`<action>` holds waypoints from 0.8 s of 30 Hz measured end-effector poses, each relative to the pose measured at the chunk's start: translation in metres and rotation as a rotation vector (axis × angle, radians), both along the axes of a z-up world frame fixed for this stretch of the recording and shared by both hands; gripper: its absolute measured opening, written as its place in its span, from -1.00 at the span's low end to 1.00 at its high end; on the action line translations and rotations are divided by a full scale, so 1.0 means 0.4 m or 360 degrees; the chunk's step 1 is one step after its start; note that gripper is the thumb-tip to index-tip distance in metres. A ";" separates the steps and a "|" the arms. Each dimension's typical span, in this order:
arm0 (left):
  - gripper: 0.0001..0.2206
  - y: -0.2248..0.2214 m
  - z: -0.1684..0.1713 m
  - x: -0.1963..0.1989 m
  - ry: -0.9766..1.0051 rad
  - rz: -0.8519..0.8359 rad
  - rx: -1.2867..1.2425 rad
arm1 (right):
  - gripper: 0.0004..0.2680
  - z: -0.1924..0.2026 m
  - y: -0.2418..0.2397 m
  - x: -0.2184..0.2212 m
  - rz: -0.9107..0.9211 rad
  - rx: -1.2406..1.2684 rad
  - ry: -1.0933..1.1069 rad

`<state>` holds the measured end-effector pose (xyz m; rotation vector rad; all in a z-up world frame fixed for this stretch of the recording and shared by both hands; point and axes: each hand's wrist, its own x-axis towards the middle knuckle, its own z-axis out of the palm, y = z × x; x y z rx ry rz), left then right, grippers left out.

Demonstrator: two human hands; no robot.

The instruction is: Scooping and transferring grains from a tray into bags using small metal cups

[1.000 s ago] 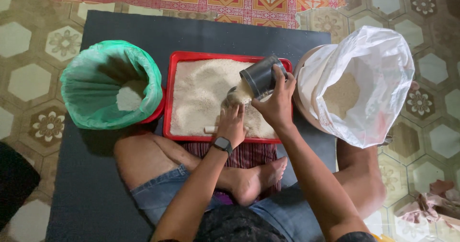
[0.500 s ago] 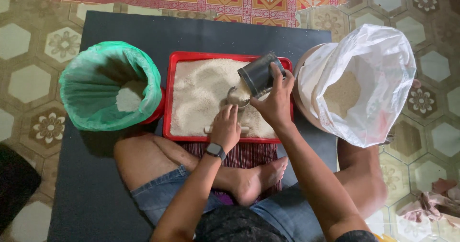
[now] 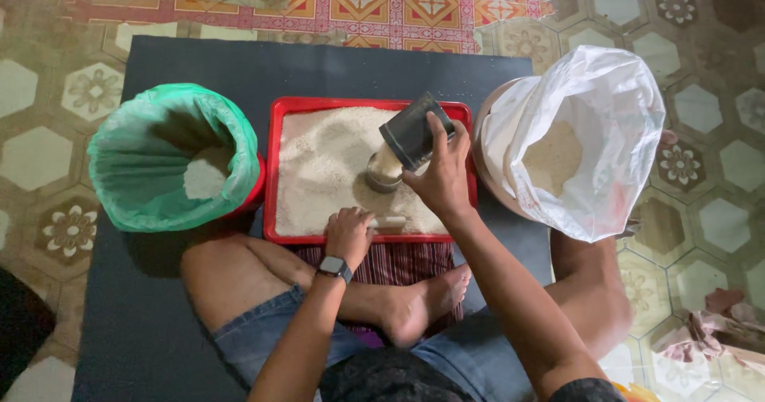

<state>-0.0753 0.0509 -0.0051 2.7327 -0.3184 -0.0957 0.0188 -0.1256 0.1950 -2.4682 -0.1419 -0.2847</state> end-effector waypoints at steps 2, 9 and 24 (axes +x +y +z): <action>-0.76 -0.001 -0.022 -0.001 -0.0067 0.0016 0.0072 | -0.17 0.002 -0.002 0.001 0.0020 -0.0046 -0.0014; -0.85 0.012 -0.035 0.018 -0.0357 0.0087 0.0069 | -0.18 -0.016 -0.033 -0.017 0.0007 -0.0120 -0.0135; -0.71 0.067 0.006 -0.009 -0.0166 0.0253 0.0232 | -0.16 -0.168 -0.142 -0.154 -0.0140 -0.0369 0.0046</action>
